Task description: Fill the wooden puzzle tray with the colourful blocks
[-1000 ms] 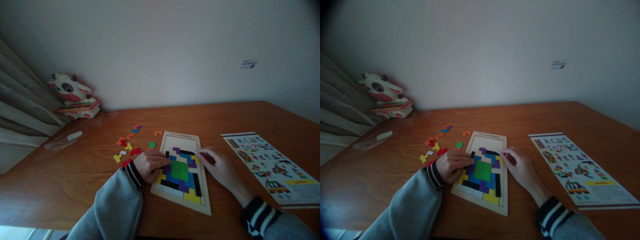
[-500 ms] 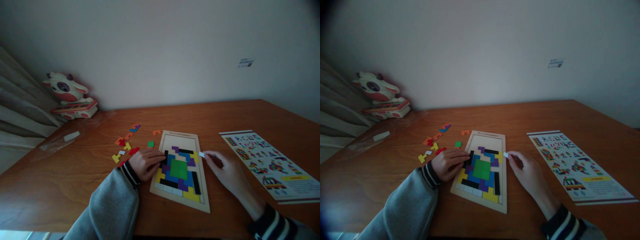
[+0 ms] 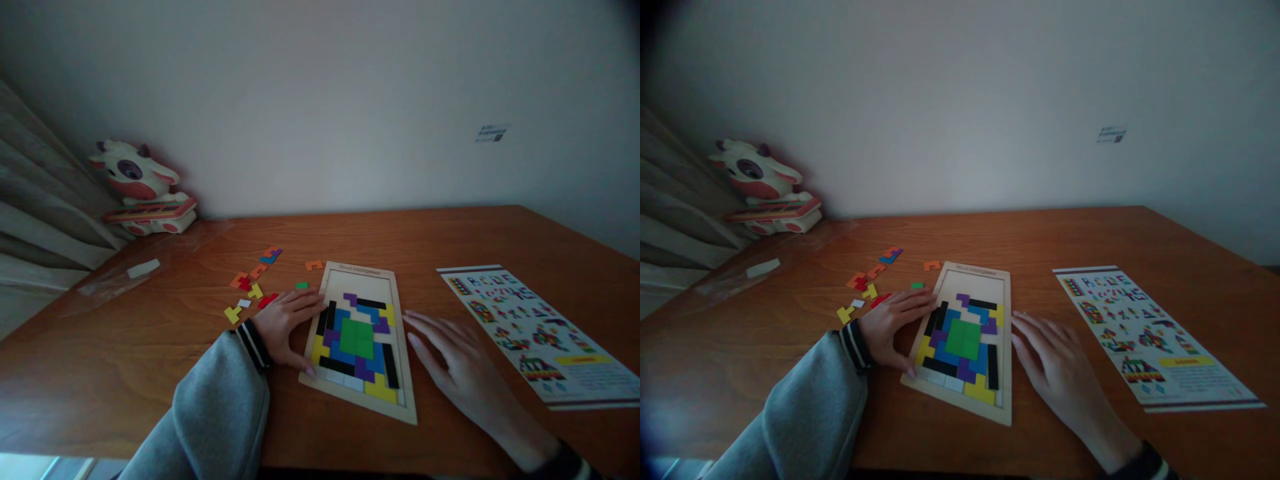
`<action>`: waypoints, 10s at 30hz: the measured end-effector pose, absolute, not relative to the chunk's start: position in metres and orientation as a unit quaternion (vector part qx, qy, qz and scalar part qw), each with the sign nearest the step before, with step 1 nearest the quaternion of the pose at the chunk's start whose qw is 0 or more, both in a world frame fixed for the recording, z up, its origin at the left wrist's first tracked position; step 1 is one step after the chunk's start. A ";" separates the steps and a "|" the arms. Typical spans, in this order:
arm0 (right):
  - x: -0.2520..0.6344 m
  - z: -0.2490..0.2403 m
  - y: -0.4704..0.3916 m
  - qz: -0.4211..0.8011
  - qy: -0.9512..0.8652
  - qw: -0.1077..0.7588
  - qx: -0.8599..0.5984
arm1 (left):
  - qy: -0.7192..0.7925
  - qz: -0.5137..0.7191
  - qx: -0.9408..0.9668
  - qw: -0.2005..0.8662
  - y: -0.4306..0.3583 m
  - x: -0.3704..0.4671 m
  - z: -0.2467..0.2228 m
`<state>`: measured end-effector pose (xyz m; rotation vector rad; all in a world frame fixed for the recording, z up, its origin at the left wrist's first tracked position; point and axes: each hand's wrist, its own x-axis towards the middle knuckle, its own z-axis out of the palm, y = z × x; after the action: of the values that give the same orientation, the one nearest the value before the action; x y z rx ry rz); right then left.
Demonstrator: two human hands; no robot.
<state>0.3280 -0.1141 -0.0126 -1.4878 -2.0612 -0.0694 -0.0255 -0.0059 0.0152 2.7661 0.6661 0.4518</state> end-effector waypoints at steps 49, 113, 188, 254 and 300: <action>0.289 -0.005 -0.119 -0.038 -0.870 0.239 -0.430 | 0.162 0.176 0.958 0.158 -0.030 0.006 0.015; 0.326 0.008 -0.107 0.160 -0.795 0.274 -0.516 | 0.142 0.179 0.961 0.154 -0.032 0.016 0.005; 0.329 0.007 -0.038 0.149 -0.848 0.187 -0.472 | 0.186 0.213 0.957 0.065 -0.006 0.058 0.004; 0.319 0.002 -0.043 0.100 -0.846 0.271 -0.448 | 0.302 0.251 0.918 0.059 -0.006 0.057 0.002; 0.338 0.001 -0.039 0.113 -0.826 0.262 -0.485 | 0.138 0.255 0.956 0.039 -0.003 0.059 -0.003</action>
<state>0.3382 -0.0385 0.0013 -1.3131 -2.2358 0.3055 0.0589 -0.0027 -0.0027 2.9321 0.4229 0.7816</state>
